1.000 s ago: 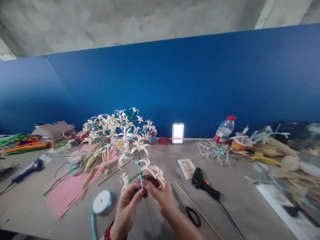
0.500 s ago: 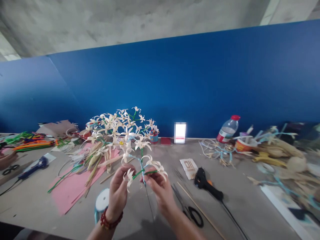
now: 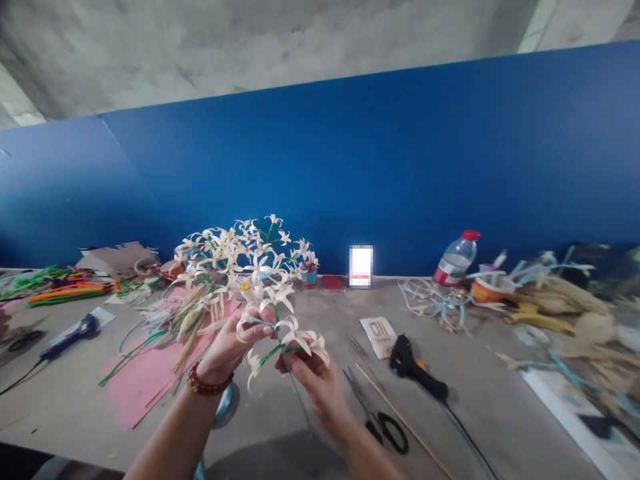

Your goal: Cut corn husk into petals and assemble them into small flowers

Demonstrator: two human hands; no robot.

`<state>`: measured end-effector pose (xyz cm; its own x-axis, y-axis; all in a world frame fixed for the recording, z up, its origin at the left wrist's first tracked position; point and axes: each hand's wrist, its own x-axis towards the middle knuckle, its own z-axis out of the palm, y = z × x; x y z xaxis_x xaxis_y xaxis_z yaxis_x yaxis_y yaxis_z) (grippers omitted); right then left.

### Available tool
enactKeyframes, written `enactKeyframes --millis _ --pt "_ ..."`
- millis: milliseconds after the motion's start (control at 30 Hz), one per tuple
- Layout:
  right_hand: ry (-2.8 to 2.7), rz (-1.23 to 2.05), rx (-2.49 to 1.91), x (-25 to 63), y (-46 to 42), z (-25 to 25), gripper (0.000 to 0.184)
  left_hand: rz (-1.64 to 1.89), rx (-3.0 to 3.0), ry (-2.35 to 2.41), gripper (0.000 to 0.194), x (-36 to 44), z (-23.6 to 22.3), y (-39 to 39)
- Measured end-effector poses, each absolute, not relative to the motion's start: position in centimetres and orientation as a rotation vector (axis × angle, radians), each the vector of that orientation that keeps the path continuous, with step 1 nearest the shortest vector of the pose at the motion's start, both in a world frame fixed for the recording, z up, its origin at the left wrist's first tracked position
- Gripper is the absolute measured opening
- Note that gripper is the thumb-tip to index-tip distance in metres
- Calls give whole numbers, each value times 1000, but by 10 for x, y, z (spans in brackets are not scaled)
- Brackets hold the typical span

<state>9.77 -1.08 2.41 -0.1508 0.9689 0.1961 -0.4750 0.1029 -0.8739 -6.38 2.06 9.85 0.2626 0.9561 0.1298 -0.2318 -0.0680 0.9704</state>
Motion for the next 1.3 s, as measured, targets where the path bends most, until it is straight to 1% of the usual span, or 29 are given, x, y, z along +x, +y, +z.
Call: enactKeyframes --millis 133,300,567,767,933,1033,1100,1300 --pt "-1036 1401 -606 98 -11 18 16 1143 1216 775 24 -60 100 19" --pt "-1052 1389 -621 98 -7 9 18 1176 1174 782 26 -53 99 16" --pt "-1123 1320 -644 102 -7 27 19 1197 1107 736 22 -45 104 8" --pt "-1214 1225 -594 105 -8 36 17 1225 1009 743 24 -36 111 1" --pt "-1277 1165 -623 110 -7 35 16 1229 943 720 25 -28 107 -1" --pt "-1271 1147 -651 111 -5 29 19 1271 979 739 24 -27 106 -2" --pt "-1260 1161 -650 112 -3 25 21 1305 1024 771 24 -28 106 -3" --pt "-1190 1269 -608 111 0 19 19 1339 1123 827 18 -32 101 1"
